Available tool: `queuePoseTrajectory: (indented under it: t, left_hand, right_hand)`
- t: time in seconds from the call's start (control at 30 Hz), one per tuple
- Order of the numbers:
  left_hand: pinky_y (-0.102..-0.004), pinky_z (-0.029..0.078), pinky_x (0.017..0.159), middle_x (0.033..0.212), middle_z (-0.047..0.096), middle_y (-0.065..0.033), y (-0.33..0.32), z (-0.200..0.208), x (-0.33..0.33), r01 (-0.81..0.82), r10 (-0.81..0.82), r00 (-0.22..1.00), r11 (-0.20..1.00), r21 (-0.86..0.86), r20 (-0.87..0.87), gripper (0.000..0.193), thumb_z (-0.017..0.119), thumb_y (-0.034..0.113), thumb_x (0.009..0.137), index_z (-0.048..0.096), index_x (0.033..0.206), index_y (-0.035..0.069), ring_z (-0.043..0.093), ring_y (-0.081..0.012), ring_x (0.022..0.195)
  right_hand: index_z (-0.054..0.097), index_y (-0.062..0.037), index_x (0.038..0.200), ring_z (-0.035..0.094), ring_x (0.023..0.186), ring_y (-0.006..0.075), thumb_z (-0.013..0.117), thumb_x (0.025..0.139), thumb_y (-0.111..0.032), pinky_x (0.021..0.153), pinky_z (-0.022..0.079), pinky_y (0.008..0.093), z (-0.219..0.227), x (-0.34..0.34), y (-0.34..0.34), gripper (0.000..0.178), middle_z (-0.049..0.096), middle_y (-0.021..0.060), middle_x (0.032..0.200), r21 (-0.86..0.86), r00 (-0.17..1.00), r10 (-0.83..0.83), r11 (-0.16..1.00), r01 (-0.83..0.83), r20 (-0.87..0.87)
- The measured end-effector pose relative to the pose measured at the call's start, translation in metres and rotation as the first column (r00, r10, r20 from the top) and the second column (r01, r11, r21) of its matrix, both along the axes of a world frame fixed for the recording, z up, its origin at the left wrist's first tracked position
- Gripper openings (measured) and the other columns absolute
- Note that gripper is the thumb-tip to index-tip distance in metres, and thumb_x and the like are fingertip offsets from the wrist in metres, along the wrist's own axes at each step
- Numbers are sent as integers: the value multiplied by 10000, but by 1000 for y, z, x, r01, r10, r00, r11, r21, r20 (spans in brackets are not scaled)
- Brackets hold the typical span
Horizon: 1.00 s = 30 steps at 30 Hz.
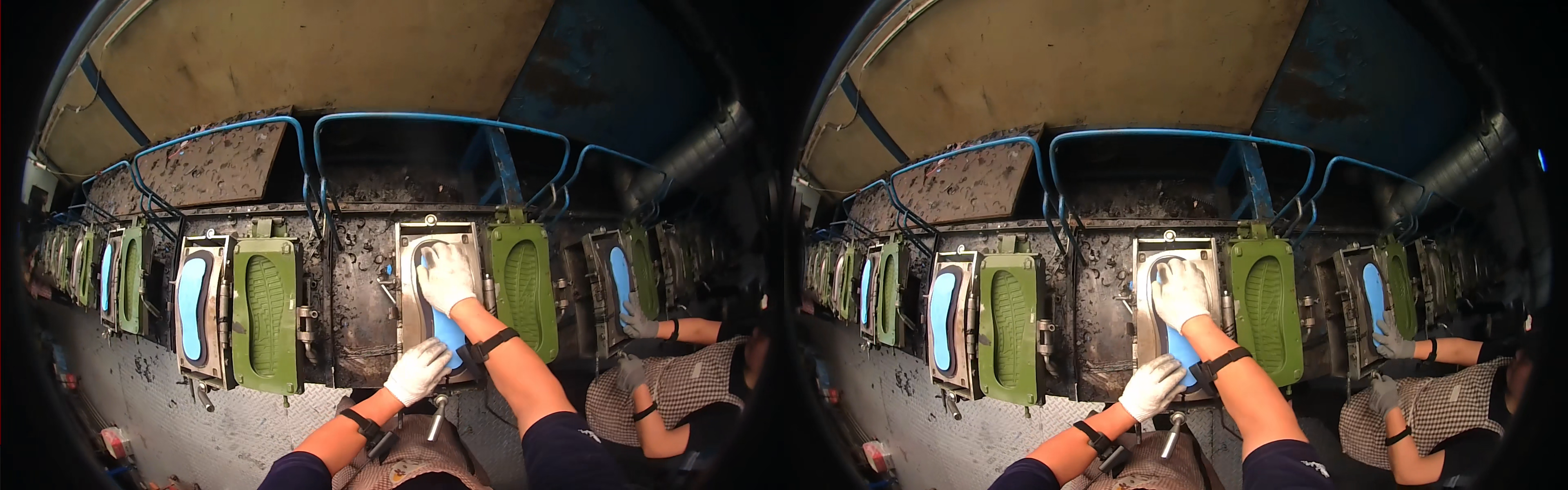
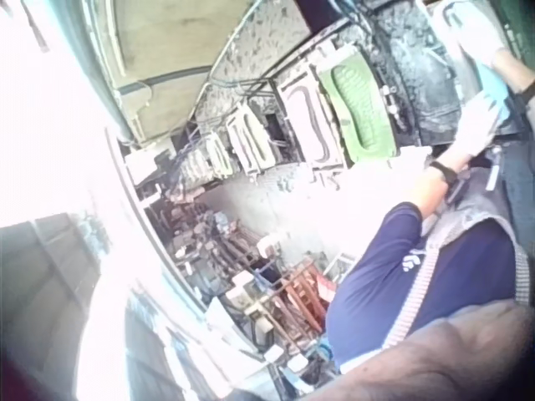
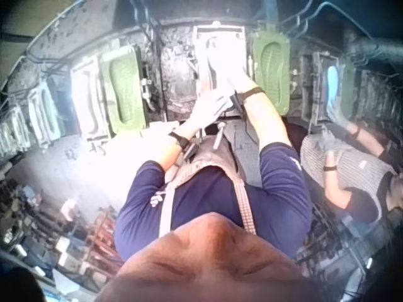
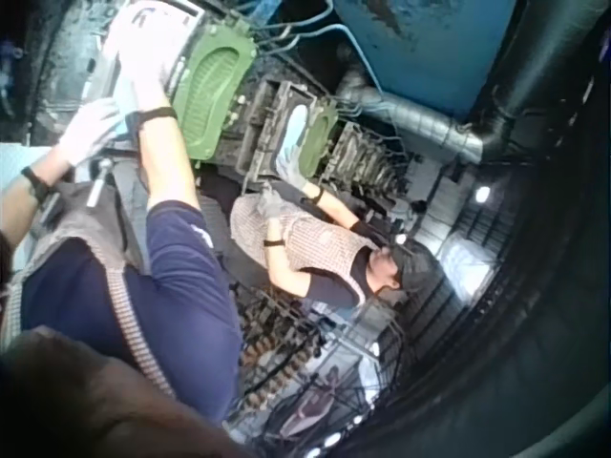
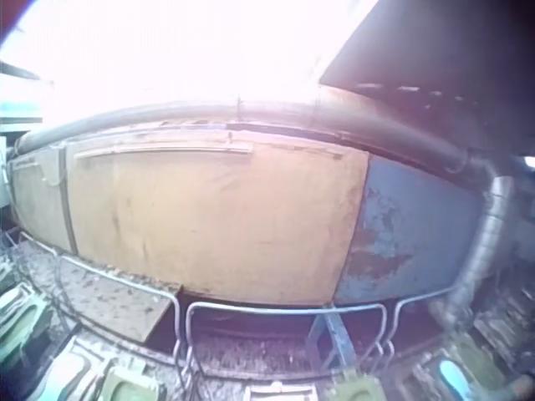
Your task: The worker is operating a shoe sole molding machine, placing insoles and closing the mold.
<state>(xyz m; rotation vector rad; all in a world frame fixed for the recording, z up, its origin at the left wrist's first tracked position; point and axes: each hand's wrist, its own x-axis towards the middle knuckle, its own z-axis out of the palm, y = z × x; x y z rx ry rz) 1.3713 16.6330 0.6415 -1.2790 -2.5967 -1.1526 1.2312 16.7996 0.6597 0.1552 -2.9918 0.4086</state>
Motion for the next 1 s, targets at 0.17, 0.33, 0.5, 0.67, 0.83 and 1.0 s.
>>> queuePoseTrajectory:
  t: [0.17, 0.33, 0.5, 0.67, 0.83, 1.0]
  left_hand:
    - [-457, 497, 1050, 1251, 635, -159, 0, 6, -10, 24, -24, 1000, 1000, 9, -9, 399, 751, 209, 882, 650, 1226, 36, 595, -367, 1232]
    - [-596, 373, 1147, 1332, 594, -162, 32, 28, -47, 392, -422, 897, 897, -202, -133, 277, 723, 200, 789, 649, 1002, 39, 477, -378, 1364]
    - [-632, 181, 1245, 1552, 451, -213, 37, 29, -88, 674, -657, 733, 665, -321, 178, 538, 785, 415, 767, 653, 1112, 24, 296, -395, 1527]
    - [-641, 194, 1233, 1612, 389, -185, 46, 25, -83, 663, -685, 723, 650, -371, 91, 769, 664, 487, 880, 478, 1496, 66, 283, -369, 1542]
    - [-630, 213, 1236, 1624, 372, -175, 56, 34, -87, 659, -689, 717, 618, -428, 109, 784, 715, 379, 856, 437, 1528, 84, 277, -365, 1545]
    - [-528, 263, 1242, 1568, 438, -226, 26, 36, -109, 293, -275, 954, 937, -188, 117, 679, 609, 395, 962, 438, 1507, 27, 362, -395, 1497]
  right_hand:
    - [666, -61, 1196, 527, 1155, 353, 586, 936, -347, 1038, 434, 473, 2, -14, 1, 394, 574, 155, 1191, -4, 998, -11, 1000, 11, -64]
    - [596, -55, 1404, 485, 1410, 342, 516, 1048, -342, 1191, 340, 402, -12, 41, 82, 465, 553, 202, 1482, -799, 966, -248, 567, 201, 67]
    - [676, 9, 1166, 718, 938, 260, 560, 1044, -204, 854, 564, 397, -3, 287, 36, 272, 720, 150, 1154, -703, 750, -325, 272, 657, 576]
    - [633, -33, 1107, 605, 679, 198, 637, 1037, -204, 619, 527, 355, 13, 301, -39, 184, 623, 54, 843, -232, 485, 408, -529, 816, 774]
    - [634, -55, 846, 550, 506, 160, 689, 937, -263, 468, 468, 334, 45, 187, 36, 234, 592, 35, 656, -297, -187, 318, 946, 133, 930]
    - [582, -70, 1328, 663, 1125, 412, 527, 990, -490, 998, 507, 493, 75, 248, 41, 542, 691, 224, 1216, -251, 436, 162, 956, 155, 885]
